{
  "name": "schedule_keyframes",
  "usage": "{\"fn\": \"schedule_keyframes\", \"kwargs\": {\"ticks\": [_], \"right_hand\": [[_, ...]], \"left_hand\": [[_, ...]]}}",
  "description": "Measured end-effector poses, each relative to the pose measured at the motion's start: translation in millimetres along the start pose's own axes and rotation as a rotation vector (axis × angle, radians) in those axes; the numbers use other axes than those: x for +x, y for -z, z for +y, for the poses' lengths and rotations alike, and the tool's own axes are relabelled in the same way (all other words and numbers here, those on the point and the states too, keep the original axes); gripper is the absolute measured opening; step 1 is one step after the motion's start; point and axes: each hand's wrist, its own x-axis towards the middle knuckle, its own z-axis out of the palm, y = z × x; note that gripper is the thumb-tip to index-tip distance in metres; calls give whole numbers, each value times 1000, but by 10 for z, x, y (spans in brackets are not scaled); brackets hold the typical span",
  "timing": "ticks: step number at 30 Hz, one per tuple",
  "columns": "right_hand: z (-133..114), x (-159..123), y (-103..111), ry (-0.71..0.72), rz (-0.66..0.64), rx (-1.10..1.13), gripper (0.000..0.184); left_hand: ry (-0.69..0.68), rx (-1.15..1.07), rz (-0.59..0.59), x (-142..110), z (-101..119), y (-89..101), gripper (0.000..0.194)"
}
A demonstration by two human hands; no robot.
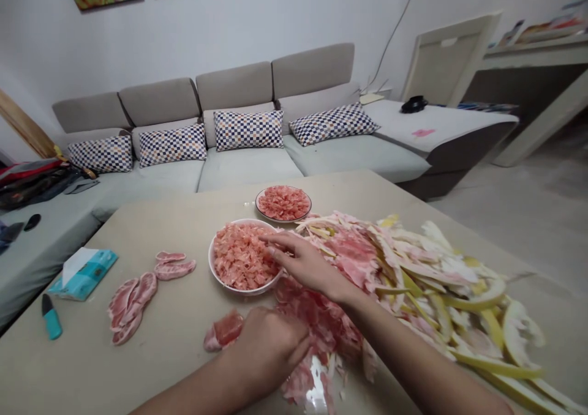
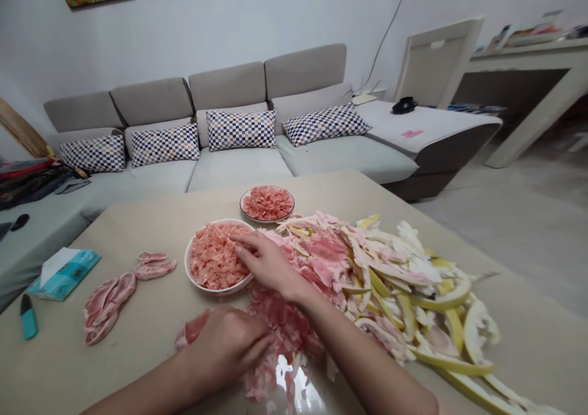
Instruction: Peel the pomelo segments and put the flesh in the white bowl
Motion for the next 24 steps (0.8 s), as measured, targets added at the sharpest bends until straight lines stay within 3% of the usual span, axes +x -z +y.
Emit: {"fn": "schedule_keyframes", "kwargs": {"ticks": [3, 6, 9, 13, 15, 18, 20, 24], "right_hand": [[-43, -9, 47, -66, -102, 174, 34], [-81, -18, 44, -163, -107, 380, 42], [-112, -24, 34, -229, -126, 524, 38], [-155, -33, 41, -206, -167, 568, 36], [-167, -37, 37, -199, -166, 581, 36], [-165, -37, 18, -191, -145, 570, 34], [-156, -35, -1, -161, -103, 530, 33], [-173, -49, -47, -50, -27, 468, 29]], "left_hand": [[45, -73, 47, -32, -49, 17, 22], [104, -218, 107, -28, -129, 136, 27], [164, -395, 169, 4, -195, 272, 23], [257, -562, 253, 0, -186, 367, 28], [291, -652, 172, -25, -143, 362, 26], [236, -695, 83, -42, -117, 341, 33], [223, -696, 137, -24, -172, 356, 16], [386, -1028, 263, 18, -406, 488, 22]]}}
